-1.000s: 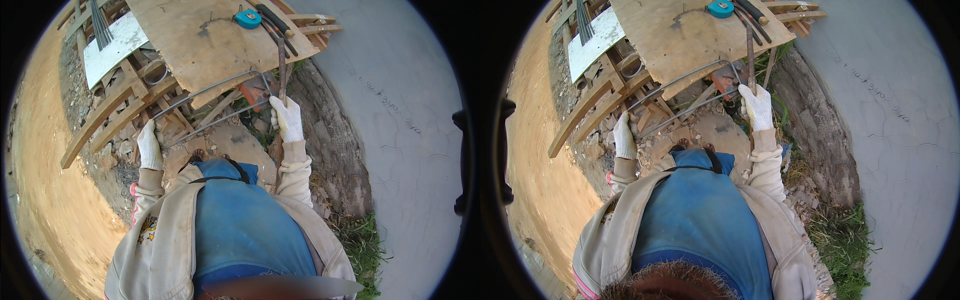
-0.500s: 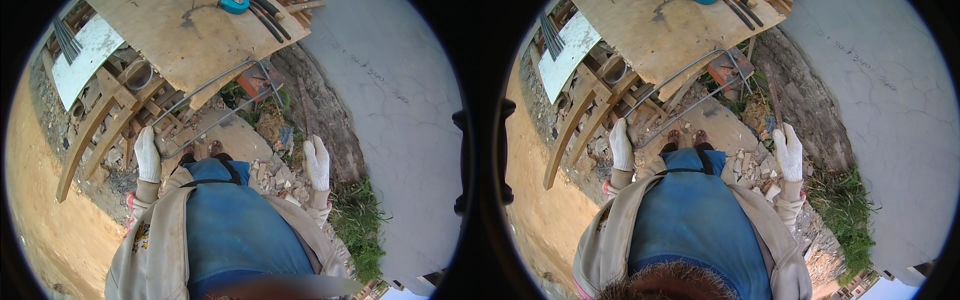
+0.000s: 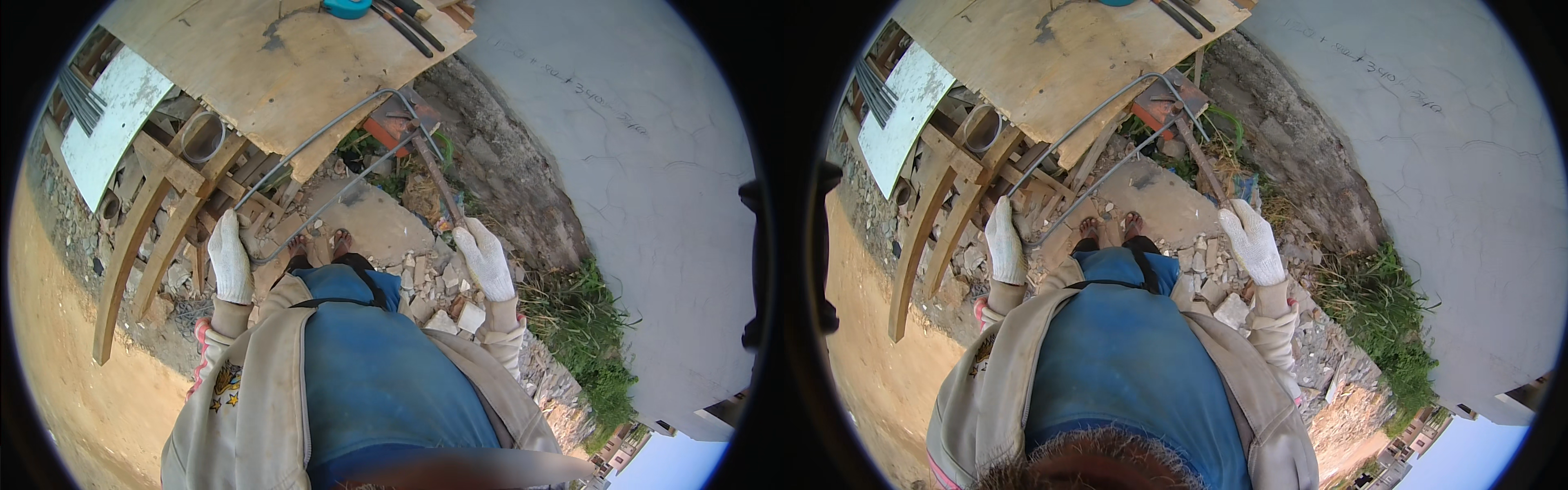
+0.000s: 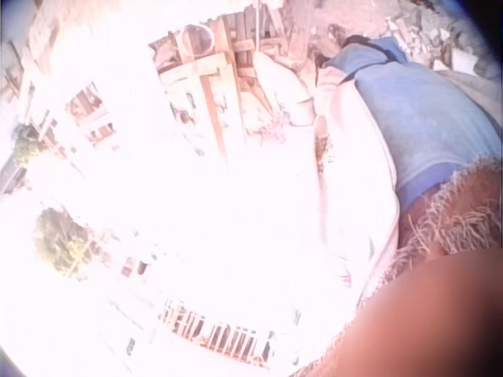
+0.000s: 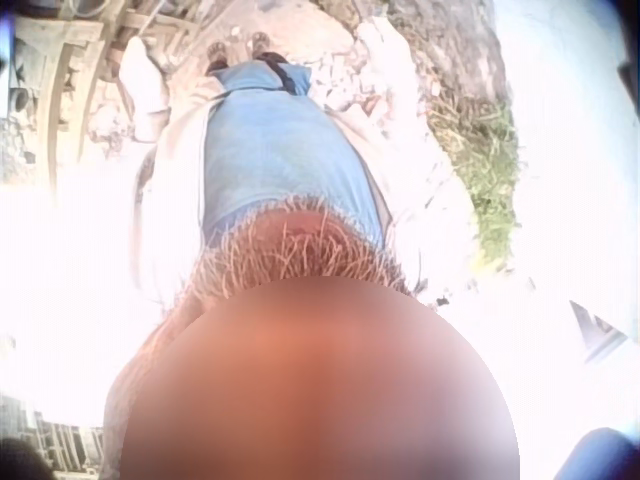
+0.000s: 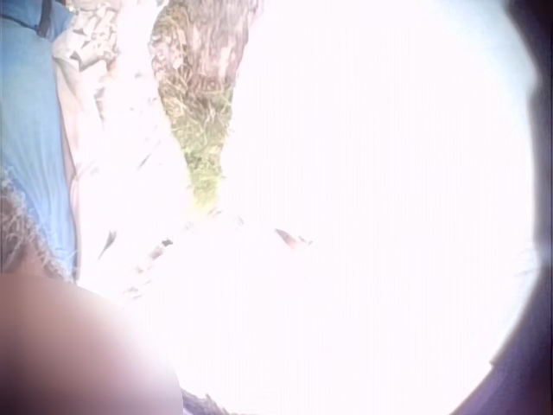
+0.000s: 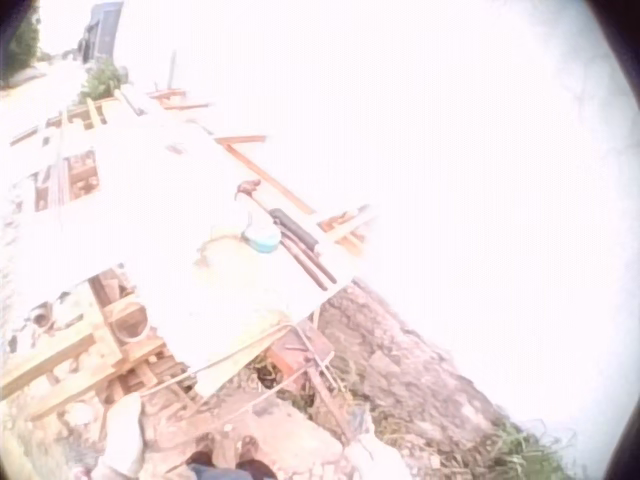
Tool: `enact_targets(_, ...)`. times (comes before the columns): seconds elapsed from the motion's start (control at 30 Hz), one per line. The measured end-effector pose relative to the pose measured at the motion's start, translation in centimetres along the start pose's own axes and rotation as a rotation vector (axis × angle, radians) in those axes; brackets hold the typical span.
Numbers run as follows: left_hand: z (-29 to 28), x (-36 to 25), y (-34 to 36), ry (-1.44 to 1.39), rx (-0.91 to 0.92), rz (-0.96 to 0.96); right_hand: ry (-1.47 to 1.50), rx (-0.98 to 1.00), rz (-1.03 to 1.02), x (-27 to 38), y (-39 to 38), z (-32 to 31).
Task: The person repeatedly bends metal rods into U-shapes using a long metal bar as a lever against a wooden workbench. They position each rod, apply force with the bar, and then place the bent piece aside.
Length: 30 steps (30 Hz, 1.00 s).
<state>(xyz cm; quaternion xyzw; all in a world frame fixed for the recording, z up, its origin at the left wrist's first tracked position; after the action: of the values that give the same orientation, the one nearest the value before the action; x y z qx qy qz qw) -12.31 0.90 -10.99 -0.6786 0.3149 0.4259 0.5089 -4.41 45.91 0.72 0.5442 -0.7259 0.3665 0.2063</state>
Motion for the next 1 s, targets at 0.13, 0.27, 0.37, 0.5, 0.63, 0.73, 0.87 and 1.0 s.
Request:
enact_targets(0.13,0.4,0.5,0.0,-0.190,0.031,-0.136,0.056,-0.074,-0.063,2.3,-0.2,-0.1)
enact_targets(0.27,0.6,0.1,-0.5,-0.197,0.042,-0.159,0.319,-0.157,-0.153,5.0,3.0,2.4)
enact_targets(0.37,0.8,-0.3,-0.6,-0.215,0.040,-0.135,0.541,-0.142,-0.028,5.8,5.1,5.2)
enact_targets(0.5,1.0,-0.5,-0.8,-0.249,0.051,-0.138,0.563,-0.085,0.039,6.3,5.6,6.9)
enact_targets(0.63,1.0,-0.7,-0.9,-0.205,0.048,-0.125,0.419,-0.139,-0.066,6.4,5.6,7.1)
enact_targets(0.73,1.0,-0.8,-0.9,-0.224,0.060,-0.114,0.375,-0.151,-0.117,6.4,5.8,7.4)
enact_targets(0.87,1.1,-0.7,-1.0,-0.258,0.049,-0.143,0.468,-0.125,-0.006,6.0,4.8,7.1)
enact_targets(1.0,1.2,-1.0,-1.1,-0.286,0.029,-0.146,0.450,-0.243,-0.070,5.4,2.8,3.9)
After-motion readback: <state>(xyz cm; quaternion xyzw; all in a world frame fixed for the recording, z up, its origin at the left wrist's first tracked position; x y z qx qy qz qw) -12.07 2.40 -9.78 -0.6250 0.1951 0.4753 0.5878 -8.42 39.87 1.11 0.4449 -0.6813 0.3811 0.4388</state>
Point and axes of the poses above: each hand's wrist, its own y-axis towards the middle knuckle, its own z-axis out of the palm, x = y × z, the point moved 5 cm from there along y, towards the middle knuckle, and after that the axes turned 10 degrees about -z, right-handed, at the moved point
